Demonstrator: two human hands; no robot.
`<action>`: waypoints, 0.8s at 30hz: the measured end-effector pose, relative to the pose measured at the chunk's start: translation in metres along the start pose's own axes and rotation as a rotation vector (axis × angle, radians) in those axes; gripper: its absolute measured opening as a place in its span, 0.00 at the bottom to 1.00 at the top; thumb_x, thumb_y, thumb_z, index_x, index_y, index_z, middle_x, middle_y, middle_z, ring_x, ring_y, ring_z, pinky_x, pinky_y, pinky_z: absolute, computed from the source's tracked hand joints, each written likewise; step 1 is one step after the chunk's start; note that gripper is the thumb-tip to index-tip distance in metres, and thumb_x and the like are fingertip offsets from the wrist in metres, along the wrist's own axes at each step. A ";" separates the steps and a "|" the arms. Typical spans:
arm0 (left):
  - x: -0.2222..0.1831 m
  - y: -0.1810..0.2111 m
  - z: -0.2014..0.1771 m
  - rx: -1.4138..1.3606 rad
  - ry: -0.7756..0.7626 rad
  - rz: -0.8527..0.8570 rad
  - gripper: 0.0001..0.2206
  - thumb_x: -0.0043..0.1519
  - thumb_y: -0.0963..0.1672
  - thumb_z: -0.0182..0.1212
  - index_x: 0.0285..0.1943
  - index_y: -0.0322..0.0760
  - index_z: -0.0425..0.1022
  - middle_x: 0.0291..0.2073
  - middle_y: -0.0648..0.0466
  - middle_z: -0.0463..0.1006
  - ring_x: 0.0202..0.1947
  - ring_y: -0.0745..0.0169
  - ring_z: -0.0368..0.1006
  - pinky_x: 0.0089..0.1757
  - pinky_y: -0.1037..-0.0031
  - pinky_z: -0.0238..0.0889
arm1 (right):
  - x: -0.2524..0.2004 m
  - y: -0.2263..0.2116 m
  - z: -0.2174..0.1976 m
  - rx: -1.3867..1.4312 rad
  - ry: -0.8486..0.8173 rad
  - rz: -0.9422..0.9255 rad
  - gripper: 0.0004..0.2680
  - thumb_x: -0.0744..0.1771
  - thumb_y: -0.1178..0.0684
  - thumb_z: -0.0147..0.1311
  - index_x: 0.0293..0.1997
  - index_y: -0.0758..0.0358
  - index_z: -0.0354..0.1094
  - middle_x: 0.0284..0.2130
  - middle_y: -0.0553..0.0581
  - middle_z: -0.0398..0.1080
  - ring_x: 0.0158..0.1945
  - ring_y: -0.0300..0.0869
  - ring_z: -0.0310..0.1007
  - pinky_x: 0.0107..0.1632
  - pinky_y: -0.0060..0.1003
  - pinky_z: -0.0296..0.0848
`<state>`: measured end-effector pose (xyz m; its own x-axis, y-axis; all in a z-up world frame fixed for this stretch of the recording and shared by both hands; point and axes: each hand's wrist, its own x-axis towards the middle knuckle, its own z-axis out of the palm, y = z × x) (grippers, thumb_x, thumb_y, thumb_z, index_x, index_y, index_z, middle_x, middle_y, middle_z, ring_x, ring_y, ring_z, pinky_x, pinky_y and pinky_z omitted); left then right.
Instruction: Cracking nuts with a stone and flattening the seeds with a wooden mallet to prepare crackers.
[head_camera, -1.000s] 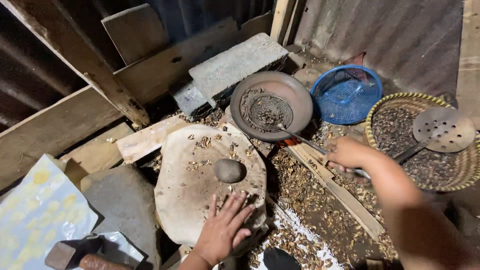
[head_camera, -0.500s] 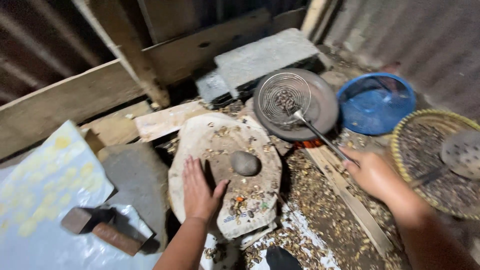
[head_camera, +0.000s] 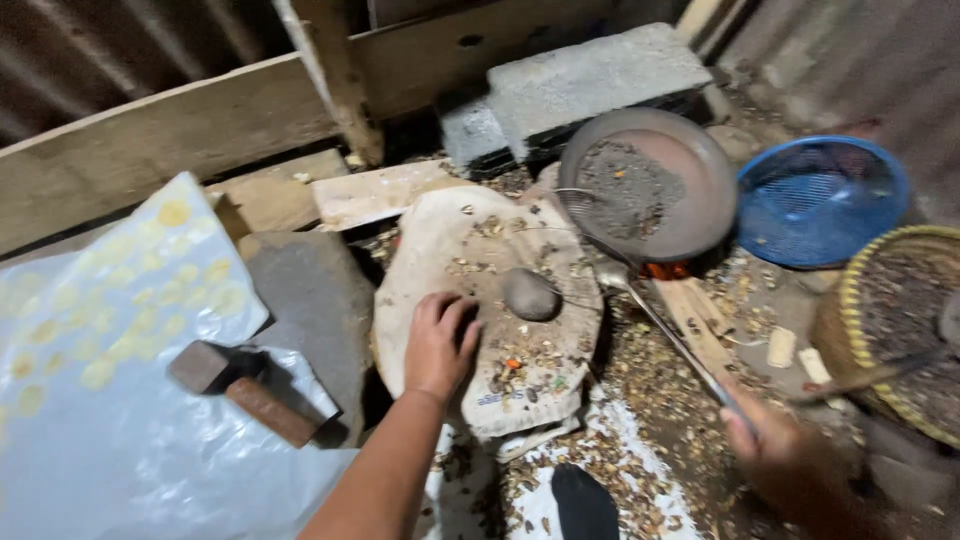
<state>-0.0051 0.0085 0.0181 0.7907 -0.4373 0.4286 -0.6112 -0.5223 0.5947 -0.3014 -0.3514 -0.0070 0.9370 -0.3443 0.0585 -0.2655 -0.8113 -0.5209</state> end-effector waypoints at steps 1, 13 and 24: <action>0.000 0.002 0.001 -0.042 0.037 0.047 0.07 0.57 0.42 0.65 0.43 0.38 0.79 0.46 0.49 0.75 0.47 0.47 0.70 0.51 0.62 0.64 | -0.045 0.061 0.033 0.235 0.063 0.136 0.14 0.65 0.59 0.48 0.55 0.71 0.69 0.22 0.53 0.73 0.18 0.38 0.64 0.22 0.29 0.67; -0.008 0.001 0.003 0.216 -0.087 -0.094 0.16 0.63 0.48 0.61 0.58 0.41 0.75 0.53 0.48 0.73 0.57 0.48 0.67 0.60 0.60 0.59 | -0.031 -0.056 -0.067 0.606 0.441 0.639 0.30 0.73 0.30 0.17 0.25 0.61 0.63 0.23 0.59 0.68 0.32 0.48 0.69 0.48 0.47 0.70; -0.010 0.001 0.004 0.232 -0.085 -0.098 0.15 0.62 0.48 0.60 0.56 0.42 0.76 0.53 0.50 0.74 0.57 0.51 0.67 0.60 0.61 0.58 | 0.009 0.020 -0.046 1.165 0.900 0.649 0.06 0.74 0.55 0.37 0.46 0.59 0.62 0.25 0.47 0.62 0.17 0.33 0.59 0.15 0.25 0.61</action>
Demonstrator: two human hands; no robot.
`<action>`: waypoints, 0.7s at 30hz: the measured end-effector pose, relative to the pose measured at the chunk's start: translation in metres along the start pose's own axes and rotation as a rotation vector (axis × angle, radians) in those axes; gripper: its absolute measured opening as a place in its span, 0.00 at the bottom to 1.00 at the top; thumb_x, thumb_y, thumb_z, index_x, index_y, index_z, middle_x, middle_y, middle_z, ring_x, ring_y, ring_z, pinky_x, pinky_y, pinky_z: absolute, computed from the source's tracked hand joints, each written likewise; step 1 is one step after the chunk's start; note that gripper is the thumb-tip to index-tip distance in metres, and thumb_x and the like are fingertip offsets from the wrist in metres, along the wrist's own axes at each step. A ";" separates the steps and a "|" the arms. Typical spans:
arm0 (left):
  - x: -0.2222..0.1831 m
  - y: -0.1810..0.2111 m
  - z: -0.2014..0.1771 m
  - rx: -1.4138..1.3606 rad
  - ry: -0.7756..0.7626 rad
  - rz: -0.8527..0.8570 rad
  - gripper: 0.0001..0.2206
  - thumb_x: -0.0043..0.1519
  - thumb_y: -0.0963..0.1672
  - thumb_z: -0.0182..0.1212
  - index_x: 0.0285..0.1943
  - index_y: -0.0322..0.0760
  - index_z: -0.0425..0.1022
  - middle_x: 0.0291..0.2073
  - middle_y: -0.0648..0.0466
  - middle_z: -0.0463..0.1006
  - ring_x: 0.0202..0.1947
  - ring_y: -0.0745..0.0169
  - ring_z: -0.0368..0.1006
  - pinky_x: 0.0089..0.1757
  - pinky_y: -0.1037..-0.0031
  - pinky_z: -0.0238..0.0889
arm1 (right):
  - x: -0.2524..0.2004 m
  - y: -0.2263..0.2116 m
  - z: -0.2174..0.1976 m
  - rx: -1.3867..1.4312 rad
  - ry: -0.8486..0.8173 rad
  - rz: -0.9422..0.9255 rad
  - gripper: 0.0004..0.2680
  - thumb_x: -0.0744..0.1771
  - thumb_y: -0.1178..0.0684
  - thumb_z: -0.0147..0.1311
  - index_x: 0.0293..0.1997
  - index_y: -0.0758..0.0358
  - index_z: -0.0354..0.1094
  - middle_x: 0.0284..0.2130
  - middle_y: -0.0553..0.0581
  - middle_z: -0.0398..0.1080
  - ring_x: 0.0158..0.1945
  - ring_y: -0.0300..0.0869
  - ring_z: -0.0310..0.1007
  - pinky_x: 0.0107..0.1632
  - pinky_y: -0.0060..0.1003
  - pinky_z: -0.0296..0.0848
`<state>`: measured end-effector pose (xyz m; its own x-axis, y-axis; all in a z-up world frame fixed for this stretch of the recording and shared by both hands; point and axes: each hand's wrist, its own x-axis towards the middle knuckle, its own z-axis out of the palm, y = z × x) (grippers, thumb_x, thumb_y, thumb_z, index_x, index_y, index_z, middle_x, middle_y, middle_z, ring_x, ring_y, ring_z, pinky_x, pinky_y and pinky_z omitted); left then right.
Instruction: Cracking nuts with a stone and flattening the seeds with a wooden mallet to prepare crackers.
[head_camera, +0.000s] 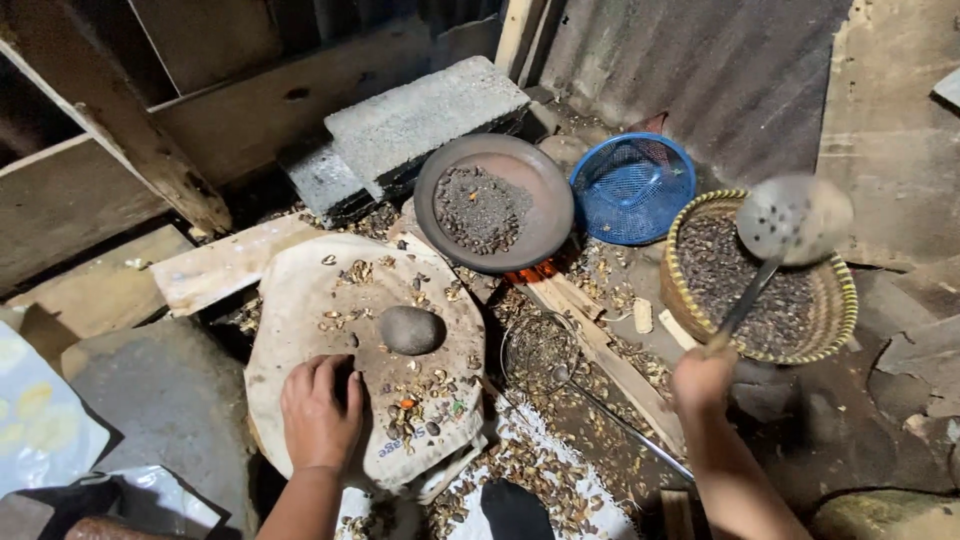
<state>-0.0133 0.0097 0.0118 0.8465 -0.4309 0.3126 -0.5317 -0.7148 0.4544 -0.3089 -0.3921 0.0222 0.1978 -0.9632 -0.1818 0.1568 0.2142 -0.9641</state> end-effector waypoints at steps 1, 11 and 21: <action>0.000 -0.001 0.002 0.025 -0.019 -0.006 0.15 0.62 0.48 0.60 0.57 0.43 0.76 0.53 0.50 0.74 0.57 0.51 0.67 0.60 0.61 0.58 | -0.023 -0.020 0.019 -0.278 0.280 0.085 0.11 0.75 0.49 0.31 0.62 0.55 0.58 0.36 0.45 0.56 0.25 0.28 0.50 0.23 0.21 0.53; 0.001 -0.004 0.004 0.019 -0.024 -0.035 0.16 0.62 0.49 0.60 0.57 0.43 0.75 0.54 0.52 0.73 0.58 0.53 0.66 0.61 0.62 0.57 | -0.042 -0.097 0.117 -1.215 -0.486 -0.492 0.23 0.66 0.70 0.40 0.73 0.71 0.48 0.72 0.73 0.48 0.25 0.42 0.79 0.19 0.27 0.76; 0.005 0.001 0.001 0.006 -0.021 -0.034 0.16 0.61 0.48 0.60 0.56 0.43 0.75 0.54 0.52 0.72 0.57 0.52 0.66 0.60 0.62 0.57 | -0.029 -0.098 0.160 -1.522 -0.570 -0.003 0.21 0.70 0.53 0.47 0.73 0.40 0.53 0.62 0.55 0.67 0.17 0.35 0.59 0.19 0.29 0.63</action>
<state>-0.0092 0.0063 0.0130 0.8645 -0.4175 0.2797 -0.5024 -0.7322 0.4598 -0.1754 -0.3592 0.1526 0.5670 -0.7073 -0.4222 -0.8233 -0.4713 -0.3163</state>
